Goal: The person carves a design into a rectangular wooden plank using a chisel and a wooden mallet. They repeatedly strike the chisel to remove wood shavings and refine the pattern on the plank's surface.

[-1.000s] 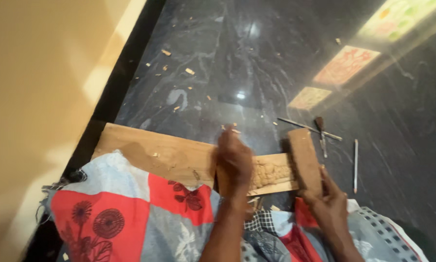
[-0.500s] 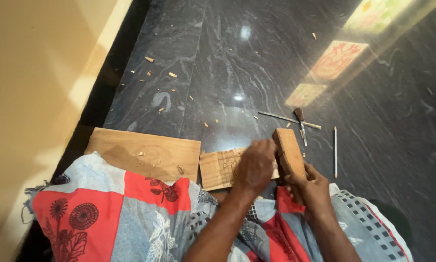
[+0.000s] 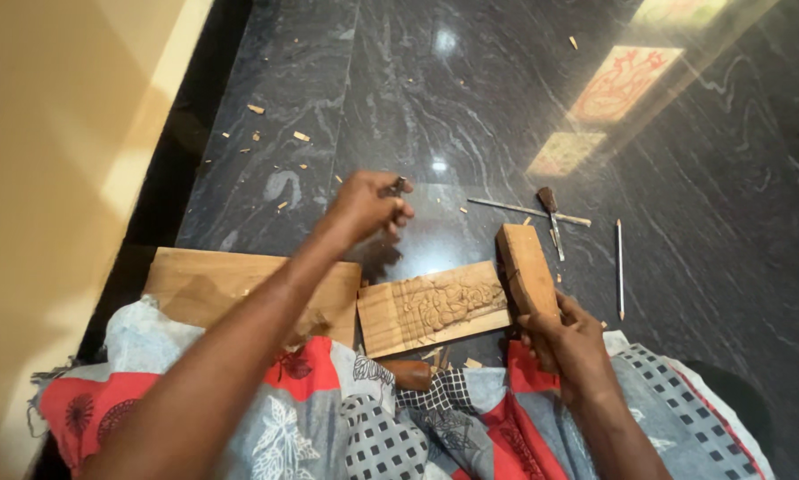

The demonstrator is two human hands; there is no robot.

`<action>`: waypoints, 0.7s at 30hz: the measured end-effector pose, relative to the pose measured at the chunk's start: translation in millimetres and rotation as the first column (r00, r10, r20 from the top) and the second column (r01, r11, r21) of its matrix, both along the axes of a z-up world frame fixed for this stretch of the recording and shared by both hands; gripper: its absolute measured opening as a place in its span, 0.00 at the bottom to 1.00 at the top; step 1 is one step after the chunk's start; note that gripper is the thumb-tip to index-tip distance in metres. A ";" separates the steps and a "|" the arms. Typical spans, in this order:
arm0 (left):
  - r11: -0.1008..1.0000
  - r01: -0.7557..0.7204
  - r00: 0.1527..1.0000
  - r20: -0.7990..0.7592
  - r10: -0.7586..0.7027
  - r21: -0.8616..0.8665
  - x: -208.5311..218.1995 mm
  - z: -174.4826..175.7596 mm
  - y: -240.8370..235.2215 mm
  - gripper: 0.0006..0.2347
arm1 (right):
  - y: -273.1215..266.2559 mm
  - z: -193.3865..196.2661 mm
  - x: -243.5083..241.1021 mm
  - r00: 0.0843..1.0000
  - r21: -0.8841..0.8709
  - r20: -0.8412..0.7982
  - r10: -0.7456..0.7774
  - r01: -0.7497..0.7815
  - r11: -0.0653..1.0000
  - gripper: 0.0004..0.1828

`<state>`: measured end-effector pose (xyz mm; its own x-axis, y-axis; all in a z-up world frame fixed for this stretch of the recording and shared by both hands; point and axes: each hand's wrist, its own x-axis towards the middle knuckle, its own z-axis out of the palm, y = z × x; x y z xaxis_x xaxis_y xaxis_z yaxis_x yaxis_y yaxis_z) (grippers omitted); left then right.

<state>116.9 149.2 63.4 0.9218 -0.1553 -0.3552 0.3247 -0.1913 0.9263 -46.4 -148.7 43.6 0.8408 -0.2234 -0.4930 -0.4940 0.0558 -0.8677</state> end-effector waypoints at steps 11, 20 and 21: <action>0.948 0.098 0.988 0.147 -0.055 -0.304 5.6 -38.2 -16.9 0.07 | 3.9 -6.1 0.6 1.000 -0.055 0.006 0.016 -0.015 0.998 0.35; 0.959 0.156 0.985 0.115 -0.131 -0.238 -13.1 -36.3 -25.6 0.06 | 1.3 -11.4 1.6 1.000 -0.062 -0.009 0.019 -0.020 0.998 0.37; 0.965 0.151 0.986 0.103 -0.132 -0.215 -15.0 -37.8 -26.8 0.06 | 1.5 -12.8 1.8 1.000 -0.044 0.016 0.014 -0.014 0.999 0.37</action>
<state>101.9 122.4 25.6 0.9106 -0.3520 -0.2165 0.2253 -0.0165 0.9742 -44.5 -147.1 30.8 0.8518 -0.2328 -0.4693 -0.4803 0.0106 -0.8770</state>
